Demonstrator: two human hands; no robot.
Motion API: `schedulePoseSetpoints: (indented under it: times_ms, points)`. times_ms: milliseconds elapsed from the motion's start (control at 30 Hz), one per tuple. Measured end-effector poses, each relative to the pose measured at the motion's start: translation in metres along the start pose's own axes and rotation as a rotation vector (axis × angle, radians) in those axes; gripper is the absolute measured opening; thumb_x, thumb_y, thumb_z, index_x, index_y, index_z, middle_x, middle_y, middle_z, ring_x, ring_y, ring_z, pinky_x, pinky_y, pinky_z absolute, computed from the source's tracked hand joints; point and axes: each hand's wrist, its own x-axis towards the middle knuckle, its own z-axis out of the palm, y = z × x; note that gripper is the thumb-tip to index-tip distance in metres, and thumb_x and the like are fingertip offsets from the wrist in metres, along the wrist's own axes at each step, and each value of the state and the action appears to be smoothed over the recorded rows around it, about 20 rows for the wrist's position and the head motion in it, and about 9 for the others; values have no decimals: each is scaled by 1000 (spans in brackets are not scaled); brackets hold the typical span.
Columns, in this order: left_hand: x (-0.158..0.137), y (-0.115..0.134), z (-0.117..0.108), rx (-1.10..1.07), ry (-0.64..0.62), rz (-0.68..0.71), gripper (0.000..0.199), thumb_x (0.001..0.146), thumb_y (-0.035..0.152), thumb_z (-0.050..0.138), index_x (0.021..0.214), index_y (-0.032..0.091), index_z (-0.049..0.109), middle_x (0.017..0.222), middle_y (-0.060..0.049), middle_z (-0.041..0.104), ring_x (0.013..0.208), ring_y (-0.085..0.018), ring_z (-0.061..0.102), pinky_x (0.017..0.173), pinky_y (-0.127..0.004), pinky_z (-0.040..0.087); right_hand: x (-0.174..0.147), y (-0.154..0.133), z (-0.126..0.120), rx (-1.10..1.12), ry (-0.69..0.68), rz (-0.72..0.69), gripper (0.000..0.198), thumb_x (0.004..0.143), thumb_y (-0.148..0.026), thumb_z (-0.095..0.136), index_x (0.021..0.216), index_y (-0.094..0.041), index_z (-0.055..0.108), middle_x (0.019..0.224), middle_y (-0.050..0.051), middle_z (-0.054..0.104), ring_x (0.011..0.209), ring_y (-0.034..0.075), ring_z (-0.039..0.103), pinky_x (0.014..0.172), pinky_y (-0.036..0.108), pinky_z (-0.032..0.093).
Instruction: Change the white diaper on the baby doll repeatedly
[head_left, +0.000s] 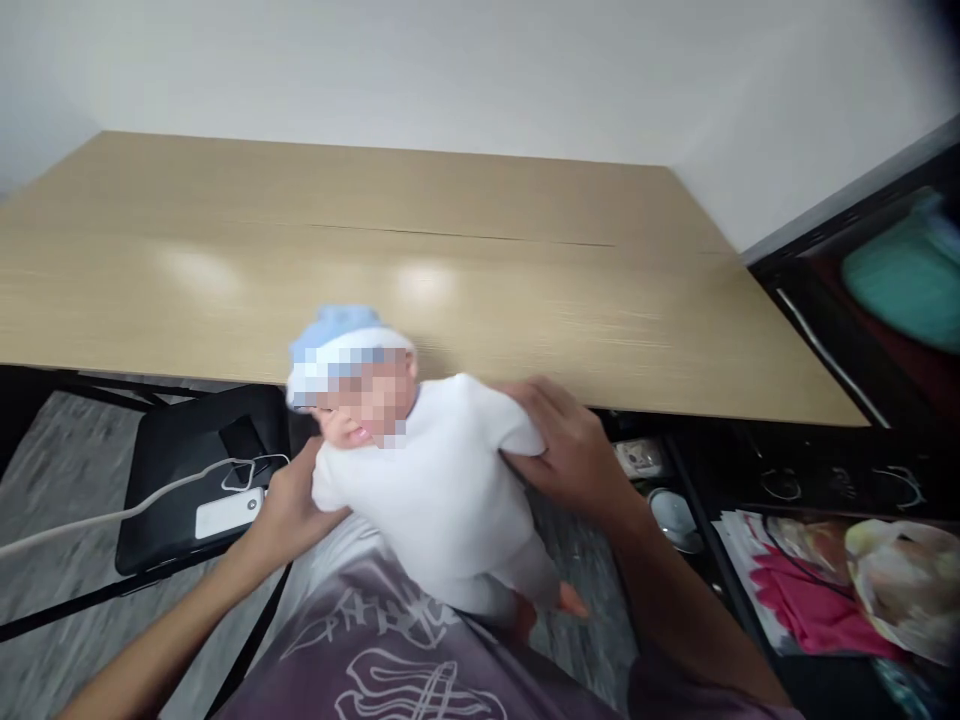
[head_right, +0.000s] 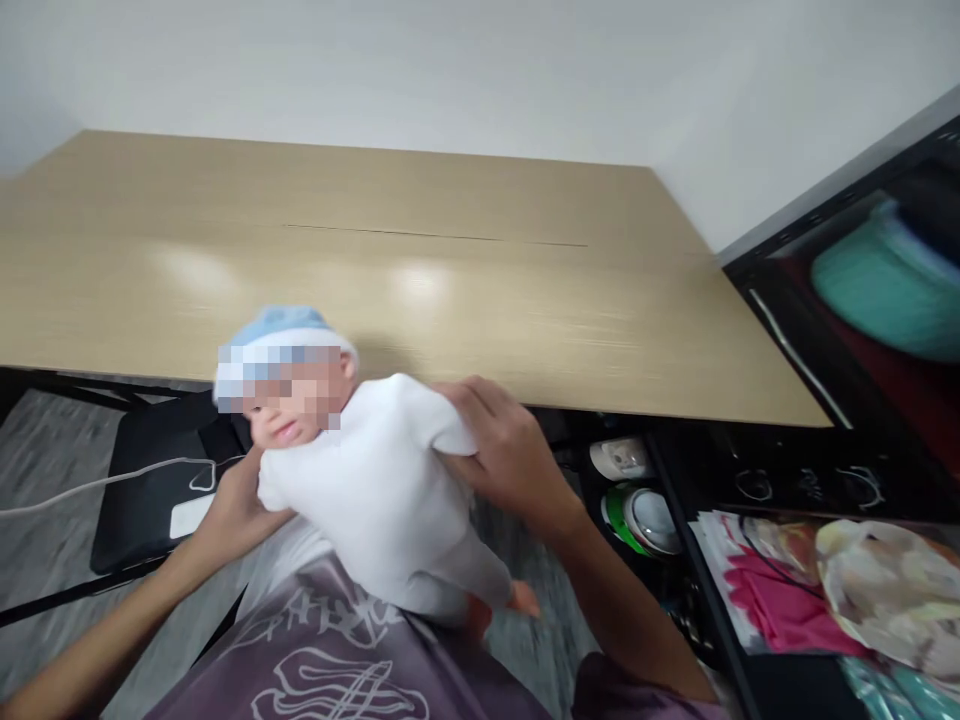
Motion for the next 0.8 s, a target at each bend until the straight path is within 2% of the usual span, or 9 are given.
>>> schedulePoseSetpoints:
  times_ms: [67, 167, 267, 333, 433, 533, 600, 700, 800]
  points:
    - [41, 16, -17, 83, -22, 48, 60, 89, 61, 82, 133, 23, 69, 127, -10, 86, 114, -37, 84, 91, -39, 65, 4, 17, -2, -42, 42, 88, 33, 110, -36, 63, 142, -31, 69, 121, 11, 77, 112, 36, 75, 91, 48, 62]
    - [105, 29, -33, 182, -60, 101, 62, 87, 62, 82, 133, 22, 70, 123, -9, 87, 110, -37, 83, 87, -37, 60, 20, 49, 10, -113, 102, 183, 26, 110, -44, 61, 128, -28, 73, 111, 11, 76, 103, 36, 73, 85, 47, 59]
    - [158, 29, -41, 233, -89, 125, 65, 85, 68, 82, 130, 21, 73, 123, -11, 87, 112, -39, 82, 87, -37, 55, 36, 81, 28, -152, 119, 257, 29, 111, -49, 59, 121, -25, 74, 109, 12, 77, 102, 36, 73, 83, 45, 57]
    - [180, 24, -42, 282, -78, 131, 68, 86, 71, 80, 132, 21, 73, 125, -13, 87, 113, -40, 81, 87, -38, 54, 40, 97, 40, -166, 121, 304, 33, 112, -52, 59, 121, -24, 74, 114, 13, 78, 104, 36, 73, 85, 45, 57]
    - [190, 14, -41, 373, -54, 123, 64, 92, 69, 73, 134, 21, 73, 125, -15, 87, 111, -40, 79, 84, -38, 52, 35, 108, 54, -191, 154, 344, 36, 111, -55, 62, 122, -23, 74, 118, 15, 79, 108, 38, 73, 89, 47, 58]
    - [184, 4, -37, 457, -29, 130, 64, 99, 74, 67, 133, 20, 73, 120, -15, 85, 107, -39, 77, 82, -39, 50, 21, 110, 61, -199, 226, 354, 38, 111, -56, 65, 129, -24, 73, 121, 15, 80, 113, 39, 72, 96, 52, 60]
    - [180, -2, -33, 501, 0, 175, 68, 103, 77, 63, 138, 19, 72, 122, -16, 84, 108, -40, 75, 86, -42, 51, 12, 109, 63, -191, 260, 353, 40, 111, -56, 67, 136, -25, 71, 126, 15, 80, 116, 40, 72, 101, 55, 60]
    - [183, -10, -26, 529, 32, 243, 72, 108, 79, 58, 145, 19, 71, 126, -17, 83, 111, -40, 71, 94, -46, 52, 6, 112, 66, -151, 244, 339, 44, 113, -54, 65, 148, -28, 67, 133, 14, 79, 122, 40, 71, 105, 57, 60]
    - [197, -15, -23, 544, 41, 262, 75, 108, 82, 56, 143, 18, 72, 122, -17, 82, 109, -40, 70, 94, -47, 52, 11, 122, 69, -134, 218, 330, 46, 116, -52, 58, 156, -29, 62, 138, 15, 76, 125, 41, 70, 105, 58, 60]
